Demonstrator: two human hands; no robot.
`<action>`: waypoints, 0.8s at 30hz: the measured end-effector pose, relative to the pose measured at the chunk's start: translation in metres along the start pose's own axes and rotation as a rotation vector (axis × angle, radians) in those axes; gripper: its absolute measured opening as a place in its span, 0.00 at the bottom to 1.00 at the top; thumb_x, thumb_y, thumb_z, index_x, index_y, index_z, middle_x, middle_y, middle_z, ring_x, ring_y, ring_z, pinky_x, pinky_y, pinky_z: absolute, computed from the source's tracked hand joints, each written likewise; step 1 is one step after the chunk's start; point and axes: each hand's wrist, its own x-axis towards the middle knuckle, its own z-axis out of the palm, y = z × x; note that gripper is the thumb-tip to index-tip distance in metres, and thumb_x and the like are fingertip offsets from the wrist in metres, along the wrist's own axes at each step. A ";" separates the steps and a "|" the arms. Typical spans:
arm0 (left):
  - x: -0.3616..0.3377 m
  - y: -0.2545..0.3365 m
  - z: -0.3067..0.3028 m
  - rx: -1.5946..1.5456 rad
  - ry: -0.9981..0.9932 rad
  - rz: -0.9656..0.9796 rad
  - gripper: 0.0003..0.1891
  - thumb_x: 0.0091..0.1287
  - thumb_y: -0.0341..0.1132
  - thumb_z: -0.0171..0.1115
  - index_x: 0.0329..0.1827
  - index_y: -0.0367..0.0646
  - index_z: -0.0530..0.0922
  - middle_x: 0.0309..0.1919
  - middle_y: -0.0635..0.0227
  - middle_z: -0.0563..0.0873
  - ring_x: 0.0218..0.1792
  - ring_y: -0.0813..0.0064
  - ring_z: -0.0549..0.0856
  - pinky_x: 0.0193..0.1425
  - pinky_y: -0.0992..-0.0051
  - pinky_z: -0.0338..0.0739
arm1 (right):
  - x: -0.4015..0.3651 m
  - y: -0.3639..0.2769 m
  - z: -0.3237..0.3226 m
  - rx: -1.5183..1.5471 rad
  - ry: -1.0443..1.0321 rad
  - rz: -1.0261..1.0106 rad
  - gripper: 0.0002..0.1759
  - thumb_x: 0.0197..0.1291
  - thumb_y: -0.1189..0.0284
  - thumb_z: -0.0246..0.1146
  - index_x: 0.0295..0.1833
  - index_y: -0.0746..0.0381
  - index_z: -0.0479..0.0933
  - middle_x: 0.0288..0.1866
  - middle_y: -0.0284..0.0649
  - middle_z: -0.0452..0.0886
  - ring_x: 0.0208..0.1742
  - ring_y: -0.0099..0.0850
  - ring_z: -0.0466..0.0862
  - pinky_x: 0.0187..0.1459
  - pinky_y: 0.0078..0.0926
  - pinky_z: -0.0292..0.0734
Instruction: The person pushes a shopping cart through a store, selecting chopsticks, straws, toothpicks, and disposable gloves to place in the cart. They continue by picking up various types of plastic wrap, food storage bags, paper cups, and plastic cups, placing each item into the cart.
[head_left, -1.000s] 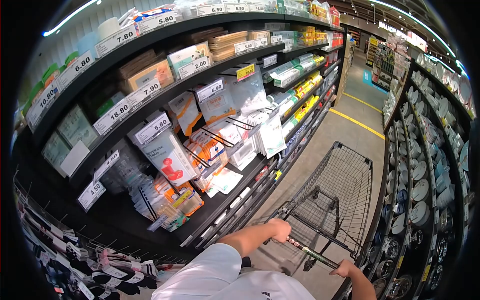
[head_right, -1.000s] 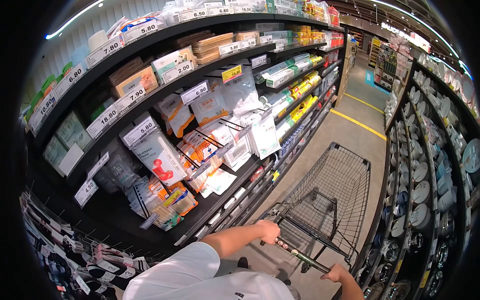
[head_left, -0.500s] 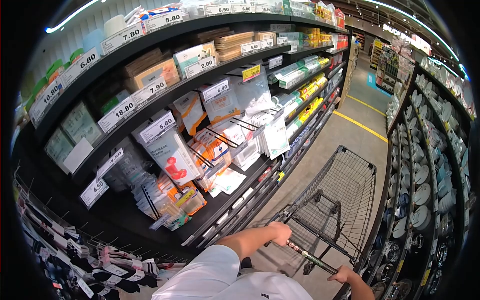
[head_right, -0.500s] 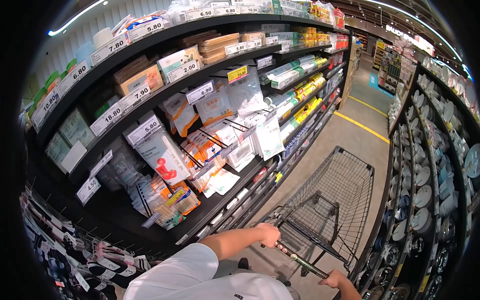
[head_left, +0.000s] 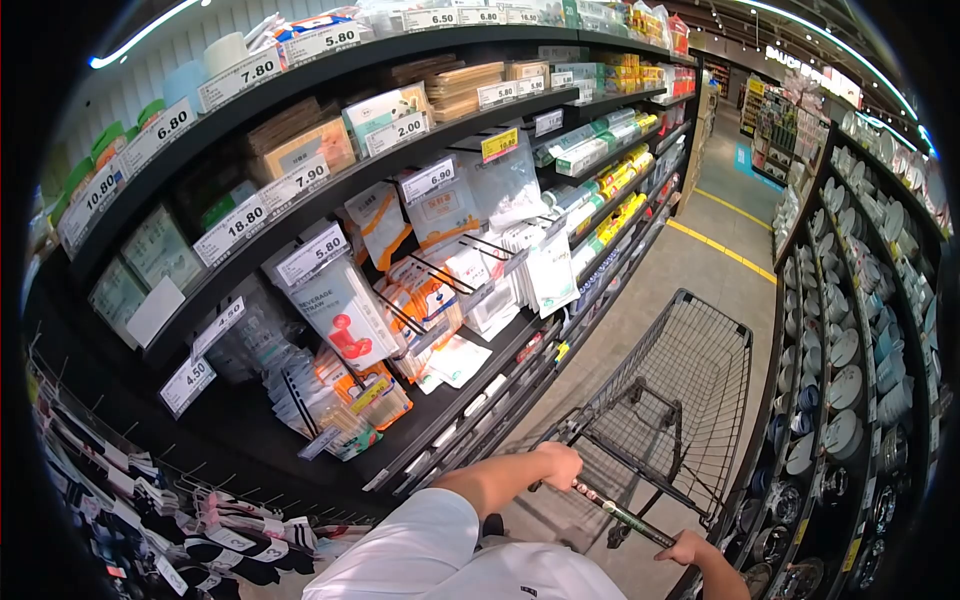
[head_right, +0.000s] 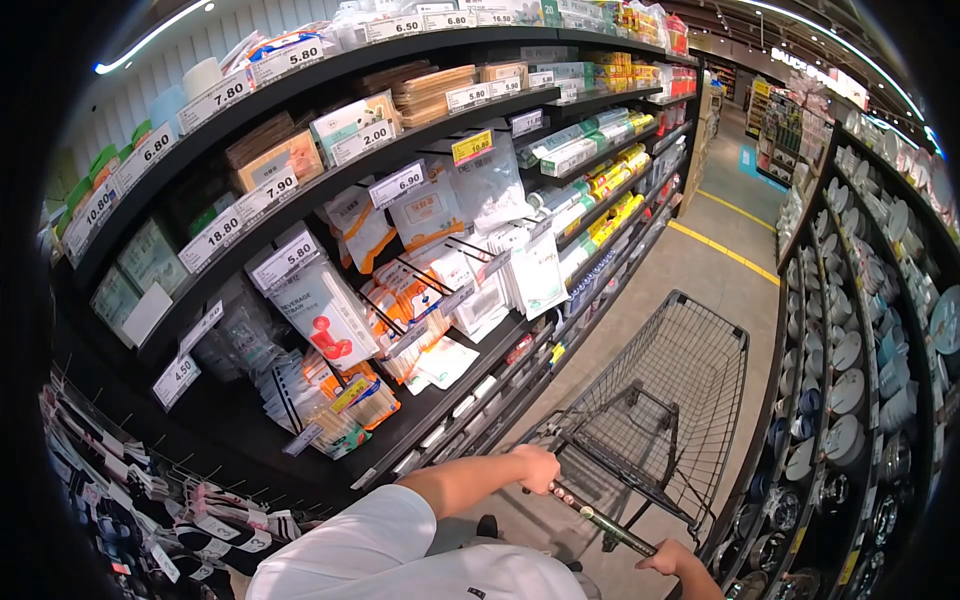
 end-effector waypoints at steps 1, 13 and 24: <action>0.002 -0.001 0.002 0.000 0.003 0.000 0.16 0.57 0.40 0.67 0.45 0.43 0.90 0.46 0.57 0.91 0.48 0.53 0.89 0.49 0.54 0.84 | -0.001 -0.001 0.000 -0.007 0.009 -0.005 0.34 0.40 0.43 0.78 0.32 0.67 0.87 0.23 0.44 0.84 0.30 0.37 0.85 0.39 0.35 0.80; 0.016 -0.009 0.009 0.032 0.004 0.009 0.16 0.56 0.42 0.66 0.45 0.46 0.89 0.44 0.57 0.91 0.47 0.53 0.89 0.48 0.54 0.84 | -0.009 -0.011 -0.007 -0.012 0.001 0.004 0.36 0.41 0.41 0.78 0.34 0.68 0.87 0.27 0.48 0.86 0.35 0.42 0.86 0.42 0.37 0.80; 0.012 -0.016 0.019 0.058 0.162 0.098 0.14 0.56 0.42 0.67 0.43 0.47 0.88 0.39 0.56 0.90 0.45 0.52 0.89 0.46 0.53 0.83 | -0.011 -0.006 -0.001 0.019 0.094 -0.063 0.33 0.42 0.46 0.78 0.28 0.71 0.83 0.22 0.46 0.82 0.30 0.41 0.85 0.38 0.36 0.79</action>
